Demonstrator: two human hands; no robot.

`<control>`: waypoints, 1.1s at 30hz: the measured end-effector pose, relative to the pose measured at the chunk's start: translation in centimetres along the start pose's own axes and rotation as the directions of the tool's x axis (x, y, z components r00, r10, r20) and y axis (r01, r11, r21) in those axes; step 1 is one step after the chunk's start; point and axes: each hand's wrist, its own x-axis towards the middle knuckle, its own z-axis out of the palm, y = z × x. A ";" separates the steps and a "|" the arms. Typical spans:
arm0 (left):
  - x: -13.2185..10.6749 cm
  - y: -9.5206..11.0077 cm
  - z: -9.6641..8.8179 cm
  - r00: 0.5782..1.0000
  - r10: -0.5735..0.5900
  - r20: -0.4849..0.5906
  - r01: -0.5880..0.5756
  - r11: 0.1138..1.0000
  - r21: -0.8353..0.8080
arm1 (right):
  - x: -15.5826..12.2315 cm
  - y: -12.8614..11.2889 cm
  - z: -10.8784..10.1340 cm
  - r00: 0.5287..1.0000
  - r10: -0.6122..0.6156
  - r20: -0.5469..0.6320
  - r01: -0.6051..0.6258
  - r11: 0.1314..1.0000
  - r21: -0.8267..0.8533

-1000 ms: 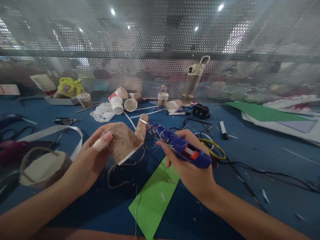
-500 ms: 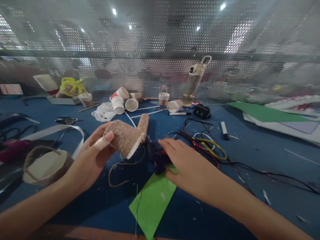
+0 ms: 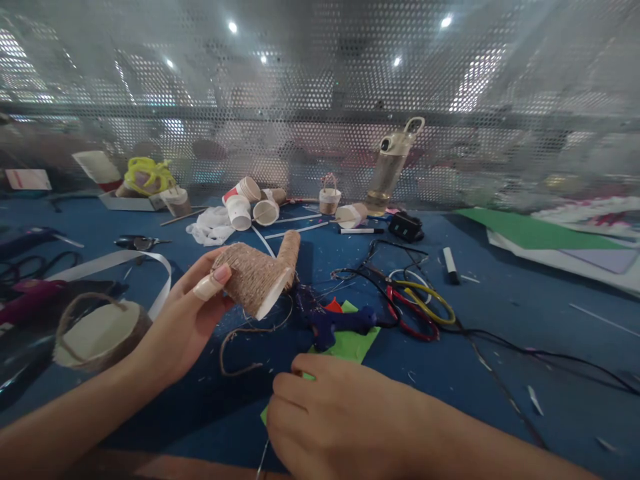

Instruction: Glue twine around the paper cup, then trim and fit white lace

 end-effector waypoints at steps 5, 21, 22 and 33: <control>0.1 0.3 0.0 0.998 0.056 -0.038 -0.058 0.997 -0.043 | -0.4 1.0 -0.4 0.995 0.046 -0.085 -0.049 0.998 -0.026; -0.5 0.3 0.0 0.993 0.119 0.017 -0.119 0.993 0.006 | -3.1 5.1 -1.1 0.622 0.665 -0.415 -0.776 0.595 -0.210; -0.5 0.3 0.0 0.993 0.115 0.017 -0.115 0.993 0.007 | -3.0 5.2 -1.0 0.612 0.671 -0.418 -0.787 0.567 -0.243; -0.5 0.4 0.1 0.998 0.008 0.070 -0.009 1.000 0.015 | -7.1 7.3 -5.1 0.256 0.836 -0.485 -0.944 0.323 0.059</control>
